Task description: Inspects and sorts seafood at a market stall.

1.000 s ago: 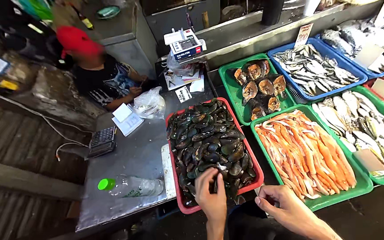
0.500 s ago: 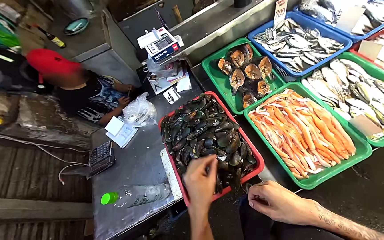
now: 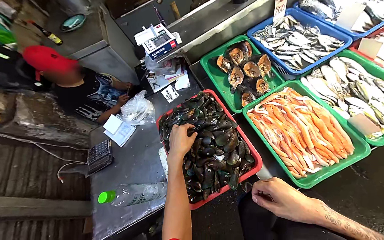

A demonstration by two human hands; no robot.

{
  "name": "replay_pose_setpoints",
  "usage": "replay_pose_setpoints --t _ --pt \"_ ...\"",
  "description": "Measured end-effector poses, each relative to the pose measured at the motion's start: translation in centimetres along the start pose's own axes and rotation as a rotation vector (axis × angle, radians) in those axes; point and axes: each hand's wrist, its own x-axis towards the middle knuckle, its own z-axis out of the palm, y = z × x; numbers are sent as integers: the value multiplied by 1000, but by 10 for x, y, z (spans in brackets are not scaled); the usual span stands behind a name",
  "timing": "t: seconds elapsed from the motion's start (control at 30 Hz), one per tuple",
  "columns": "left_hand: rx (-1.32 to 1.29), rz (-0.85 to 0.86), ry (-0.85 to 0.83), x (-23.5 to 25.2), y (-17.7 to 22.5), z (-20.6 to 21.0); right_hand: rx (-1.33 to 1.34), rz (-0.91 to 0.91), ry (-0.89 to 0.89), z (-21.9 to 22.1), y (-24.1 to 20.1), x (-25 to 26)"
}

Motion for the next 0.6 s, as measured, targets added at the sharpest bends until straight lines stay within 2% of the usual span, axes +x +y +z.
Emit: replay_pose_setpoints --t 0.13,0.27,0.37,0.47,0.6 --pt "-208 198 207 -31 3 -11 -3 -31 23 -2 4 2" --pt "-573 255 389 -91 36 -5 -13 -32 7 0 9 5" --pt "-802 370 430 -114 54 6 -35 -64 13 3 10 8" --pt "-925 458 444 -126 67 11 -47 -90 22 6 10 10" --pt "-946 557 521 -146 90 -18 -64 -102 50 5 4 8"
